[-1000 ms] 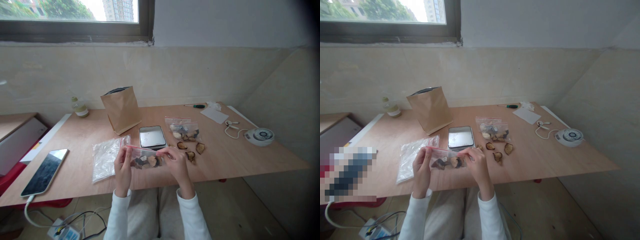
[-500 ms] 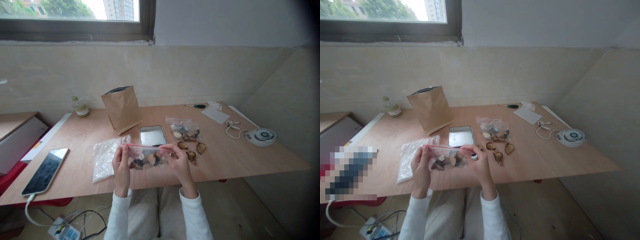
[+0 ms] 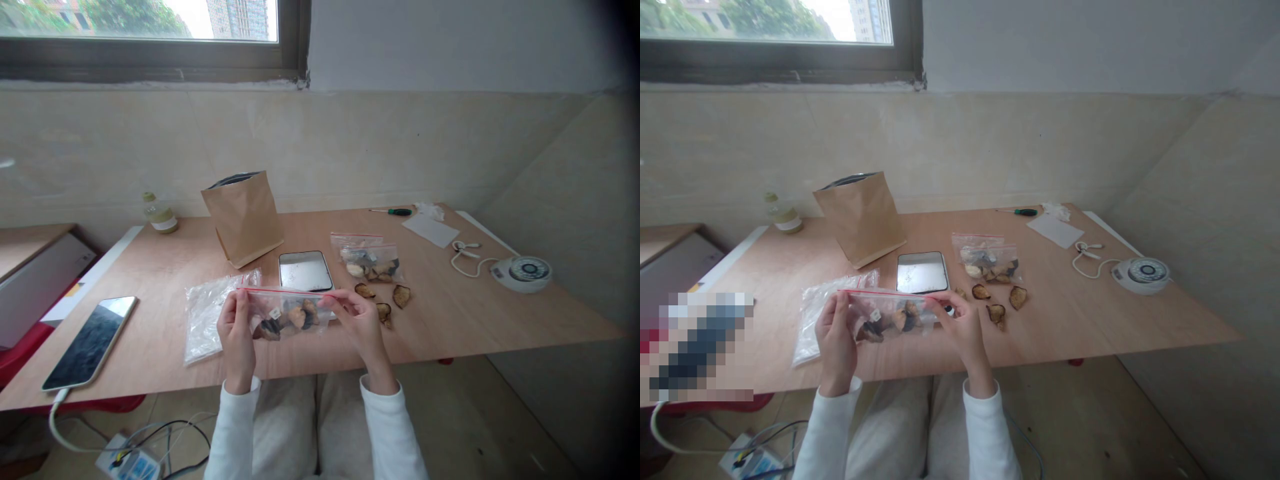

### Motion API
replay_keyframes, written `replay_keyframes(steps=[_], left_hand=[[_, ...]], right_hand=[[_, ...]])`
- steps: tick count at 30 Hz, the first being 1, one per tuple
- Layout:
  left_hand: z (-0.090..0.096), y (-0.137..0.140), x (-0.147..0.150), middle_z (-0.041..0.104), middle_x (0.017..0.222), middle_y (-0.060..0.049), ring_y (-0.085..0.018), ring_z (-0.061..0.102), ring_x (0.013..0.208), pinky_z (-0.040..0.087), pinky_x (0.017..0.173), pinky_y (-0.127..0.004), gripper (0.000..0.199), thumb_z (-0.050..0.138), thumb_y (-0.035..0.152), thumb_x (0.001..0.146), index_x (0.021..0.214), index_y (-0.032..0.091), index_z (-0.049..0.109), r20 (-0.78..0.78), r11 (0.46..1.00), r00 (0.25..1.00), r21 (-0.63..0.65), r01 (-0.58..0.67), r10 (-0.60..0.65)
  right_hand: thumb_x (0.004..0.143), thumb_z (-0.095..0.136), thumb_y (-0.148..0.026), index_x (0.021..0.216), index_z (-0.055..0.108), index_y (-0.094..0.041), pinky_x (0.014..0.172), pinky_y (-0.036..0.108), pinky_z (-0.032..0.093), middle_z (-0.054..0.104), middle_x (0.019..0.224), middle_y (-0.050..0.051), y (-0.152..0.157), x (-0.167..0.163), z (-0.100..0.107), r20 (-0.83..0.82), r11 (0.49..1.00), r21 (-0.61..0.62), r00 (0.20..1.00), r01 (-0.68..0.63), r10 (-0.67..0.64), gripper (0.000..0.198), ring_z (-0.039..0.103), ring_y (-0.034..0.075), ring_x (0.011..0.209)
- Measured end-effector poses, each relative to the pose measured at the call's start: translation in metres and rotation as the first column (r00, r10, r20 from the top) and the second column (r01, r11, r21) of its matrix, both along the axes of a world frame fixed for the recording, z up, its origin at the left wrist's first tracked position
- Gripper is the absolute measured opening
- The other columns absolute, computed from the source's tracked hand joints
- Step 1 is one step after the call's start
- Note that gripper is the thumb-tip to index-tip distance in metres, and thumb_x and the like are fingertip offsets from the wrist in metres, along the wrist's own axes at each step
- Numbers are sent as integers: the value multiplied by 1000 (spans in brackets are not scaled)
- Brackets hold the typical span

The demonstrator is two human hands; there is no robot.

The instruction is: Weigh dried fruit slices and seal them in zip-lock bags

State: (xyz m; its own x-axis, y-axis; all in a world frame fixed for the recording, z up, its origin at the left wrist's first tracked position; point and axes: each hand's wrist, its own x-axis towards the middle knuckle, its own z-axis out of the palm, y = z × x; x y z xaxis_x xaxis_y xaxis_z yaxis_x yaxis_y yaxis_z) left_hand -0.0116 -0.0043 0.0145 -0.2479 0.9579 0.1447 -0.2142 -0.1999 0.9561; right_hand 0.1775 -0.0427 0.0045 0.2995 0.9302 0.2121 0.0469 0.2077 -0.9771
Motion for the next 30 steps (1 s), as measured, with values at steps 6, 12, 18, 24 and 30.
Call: replay_keyframes(steps=[6,12,18,24,30], left_hand=[[1,0,1,58,65,4,-9,52,59,41,57,-20,31,63,47,83,75,18,58,-3,999,999,-6,-41,41],[6,-5,10,55,60,5,-8,50,55,40,53,-18,32,64,47,83,71,18,57,72,999,997,13,-36,35],[7,-5,11,59,63,5,-7,53,56,43,54,-17,30,66,47,81,75,18,60,140,999,990,-35,-21,25],[8,-4,11,59,65,4,-7,54,56,43,53,-16,31,69,47,77,76,17,60,192,998,981,-59,-8,19],[6,-4,12,58,65,4,-7,53,58,43,56,-16,30,68,46,79,74,17,60,161,999,987,-39,-3,9]], right_hand=[[83,68,-40,83,70,-21,70,27,49,73,75,2,-2,-1,-2,4,999,36,1000,9,-9,19,66,17,73],[80,70,-39,81,65,-22,69,24,49,68,74,-1,1,-13,0,-185,996,93,983,-3,21,18,63,14,71],[80,70,-38,82,66,-21,63,21,47,66,74,-2,1,-22,3,-174,997,65,984,-37,48,17,60,12,68],[83,67,-34,79,66,-21,68,23,48,66,75,-1,2,-22,5,-85,992,127,996,-17,28,13,62,13,73],[83,68,-28,76,65,-21,66,23,45,63,73,-2,3,-21,3,-61,981,194,998,17,-6,10,58,12,71]])
